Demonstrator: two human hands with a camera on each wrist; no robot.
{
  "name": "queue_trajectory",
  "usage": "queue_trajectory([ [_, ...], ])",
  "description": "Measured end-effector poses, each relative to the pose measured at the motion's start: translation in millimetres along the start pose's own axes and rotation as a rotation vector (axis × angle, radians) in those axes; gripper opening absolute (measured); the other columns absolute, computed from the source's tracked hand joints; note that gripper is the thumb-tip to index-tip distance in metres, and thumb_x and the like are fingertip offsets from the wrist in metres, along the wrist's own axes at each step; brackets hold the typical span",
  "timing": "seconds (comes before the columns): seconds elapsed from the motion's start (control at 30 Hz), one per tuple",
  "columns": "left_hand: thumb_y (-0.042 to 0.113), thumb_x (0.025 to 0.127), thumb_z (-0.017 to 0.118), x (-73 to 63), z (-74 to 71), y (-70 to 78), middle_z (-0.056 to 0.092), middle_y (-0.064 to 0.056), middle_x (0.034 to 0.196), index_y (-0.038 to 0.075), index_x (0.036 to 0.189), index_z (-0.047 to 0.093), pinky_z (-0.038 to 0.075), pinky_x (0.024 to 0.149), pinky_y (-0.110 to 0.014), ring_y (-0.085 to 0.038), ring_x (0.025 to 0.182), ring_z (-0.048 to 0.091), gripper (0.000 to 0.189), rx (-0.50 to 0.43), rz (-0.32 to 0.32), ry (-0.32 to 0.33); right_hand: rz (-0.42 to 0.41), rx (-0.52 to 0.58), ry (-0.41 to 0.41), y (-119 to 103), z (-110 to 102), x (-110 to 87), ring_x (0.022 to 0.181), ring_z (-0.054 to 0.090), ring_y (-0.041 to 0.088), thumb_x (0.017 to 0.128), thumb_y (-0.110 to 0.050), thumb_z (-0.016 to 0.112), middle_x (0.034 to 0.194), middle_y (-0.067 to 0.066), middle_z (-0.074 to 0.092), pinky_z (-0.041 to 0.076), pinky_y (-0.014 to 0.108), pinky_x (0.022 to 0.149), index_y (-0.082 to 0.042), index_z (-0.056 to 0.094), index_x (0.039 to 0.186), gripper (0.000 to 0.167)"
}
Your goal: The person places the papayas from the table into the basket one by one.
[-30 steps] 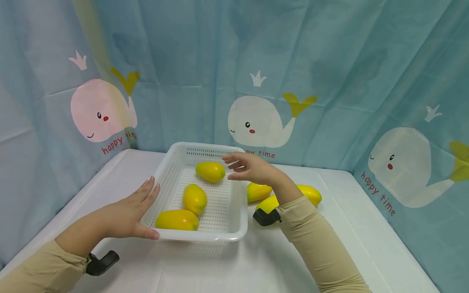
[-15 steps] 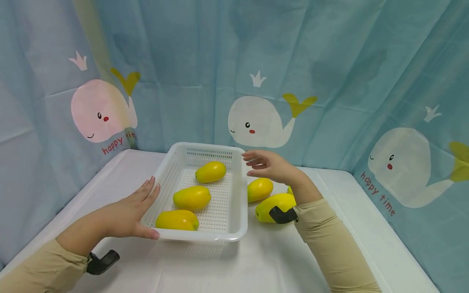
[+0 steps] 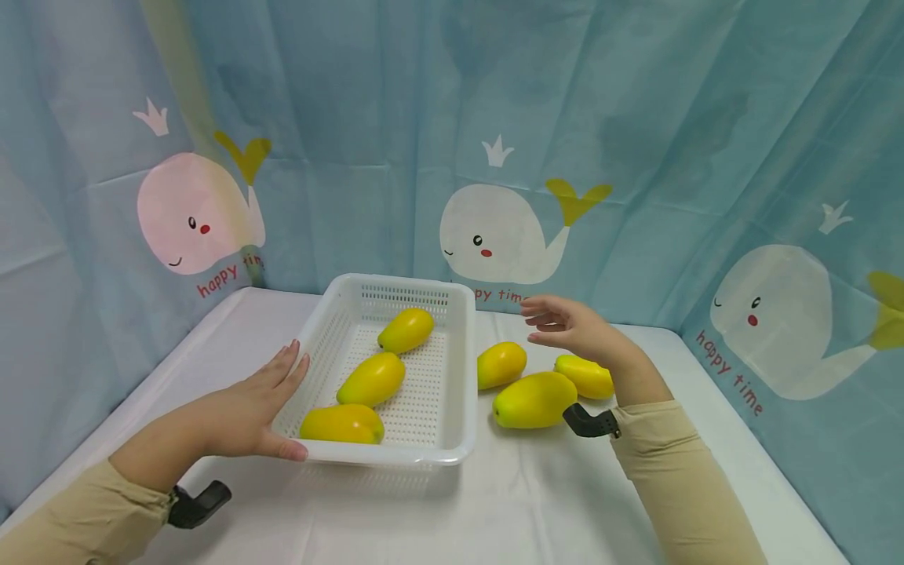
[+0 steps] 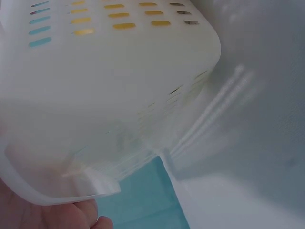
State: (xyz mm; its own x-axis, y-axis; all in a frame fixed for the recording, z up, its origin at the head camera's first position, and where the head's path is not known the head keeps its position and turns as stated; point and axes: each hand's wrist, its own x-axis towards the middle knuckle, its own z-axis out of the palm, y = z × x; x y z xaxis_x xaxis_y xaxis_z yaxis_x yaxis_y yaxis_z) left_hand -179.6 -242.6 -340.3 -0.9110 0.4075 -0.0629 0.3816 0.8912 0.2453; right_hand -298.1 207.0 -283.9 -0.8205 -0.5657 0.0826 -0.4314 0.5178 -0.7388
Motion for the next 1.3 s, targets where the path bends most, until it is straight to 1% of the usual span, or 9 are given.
queue_trajectory([
  [0.27,0.075,0.058,0.061,0.1,0.7,-0.6,-0.007,-0.020,0.151,0.001,0.146,0.008,0.025,0.100,-0.058,-0.040,0.137,0.005,0.126,0.010,0.007,0.002,0.075,0.003,0.017,23.6,-8.6,-20.9,0.117,0.049,0.029,0.084,-0.027,0.067,0.129,0.010,0.051,0.044,0.041,0.094,-0.013,0.046,0.131,0.053],
  [0.4,0.074,0.059,0.062,0.7,1.1,-0.2,-0.008,-0.020,0.151,0.001,0.146,0.007,0.025,0.099,-0.060,-0.041,0.137,0.005,0.126,0.005,0.006,-0.003,0.082,-0.005,0.033,34.3,-11.3,-30.0,0.117,0.049,0.031,0.085,-0.027,0.066,0.129,0.011,0.051,0.044,0.042,0.094,-0.012,0.046,0.131,0.053],
  [0.57,0.074,0.059,0.062,0.7,2.0,-1.3,-0.009,-0.019,0.151,0.002,0.146,0.006,0.024,0.100,-0.060,-0.040,0.137,0.004,0.126,0.001,0.006,0.000,0.111,-0.009,0.054,46.4,-11.6,-40.2,0.118,0.049,0.032,0.084,-0.031,0.066,0.129,0.010,0.052,0.042,0.043,0.095,-0.013,0.046,0.132,0.055],
  [0.67,0.075,0.059,0.061,0.3,2.6,-2.2,-0.009,-0.019,0.151,0.002,0.146,0.006,0.022,0.102,-0.059,-0.039,0.137,0.003,0.126,0.001,0.011,0.004,0.135,0.005,0.058,55.9,-8.4,-44.9,0.118,0.049,0.031,0.084,-0.028,0.067,0.128,0.010,0.052,0.042,0.043,0.095,-0.014,0.047,0.131,0.053],
  [0.8,0.075,0.059,0.060,-0.1,3.2,-2.9,-0.009,-0.019,0.151,0.001,0.146,0.006,0.021,0.103,-0.058,-0.038,0.138,0.003,0.127,0.003,0.019,0.007,0.152,0.021,0.046,69.4,-1.1,-50.3,0.117,0.049,0.032,0.085,-0.023,0.066,0.129,0.014,0.052,0.042,0.044,0.096,-0.014,0.048,0.130,0.050],
  [0.93,0.075,0.059,0.060,-0.3,3.4,-2.8,-0.008,-0.020,0.151,0.000,0.146,0.007,0.021,0.103,-0.058,-0.039,0.138,0.003,0.127,0.007,0.024,0.011,0.159,0.041,0.039,81.2,6.6,-54.5,0.117,0.049,0.033,0.084,-0.023,0.066,0.129,0.016,0.051,0.043,0.043,0.095,-0.011,0.048,0.130,0.051],
  [1.1,0.076,0.059,0.060,-0.3,3.5,-2.8,-0.009,-0.019,0.151,0.001,0.146,0.006,0.022,0.102,-0.058,-0.039,0.138,0.003,0.127,0.009,0.016,0.011,0.164,0.068,0.028,92.1,15.1,-57.7,0.116,0.049,0.033,0.083,-0.025,0.068,0.130,0.018,0.049,0.046,0.038,0.092,-0.005,0.047,0.131,0.056],
  [1.2,0.076,0.059,0.060,-0.4,3.5,-2.7,-0.009,-0.019,0.151,0.002,0.146,0.005,0.022,0.102,-0.059,-0.039,0.138,0.003,0.127,0.005,0.011,0.009,0.168,0.098,0.023,96.4,19.5,-59.3,0.117,0.049,0.033,0.082,-0.024,0.069,0.132,0.018,0.047,0.047,0.034,0.091,-0.004,0.047,0.130,0.057],
  [1.3,0.075,0.059,0.060,-0.5,2.9,-1.8,-0.009,-0.019,0.151,0.002,0.146,0.005,0.022,0.102,-0.059,-0.039,0.138,0.003,0.126,0.001,0.009,0.008,0.169,0.123,0.021,100.0,22.6,-60.8,0.117,0.048,0.034,0.080,-0.022,0.071,0.135,0.017,0.044,0.047,0.033,0.090,-0.003,0.048,0.129,0.057],
])
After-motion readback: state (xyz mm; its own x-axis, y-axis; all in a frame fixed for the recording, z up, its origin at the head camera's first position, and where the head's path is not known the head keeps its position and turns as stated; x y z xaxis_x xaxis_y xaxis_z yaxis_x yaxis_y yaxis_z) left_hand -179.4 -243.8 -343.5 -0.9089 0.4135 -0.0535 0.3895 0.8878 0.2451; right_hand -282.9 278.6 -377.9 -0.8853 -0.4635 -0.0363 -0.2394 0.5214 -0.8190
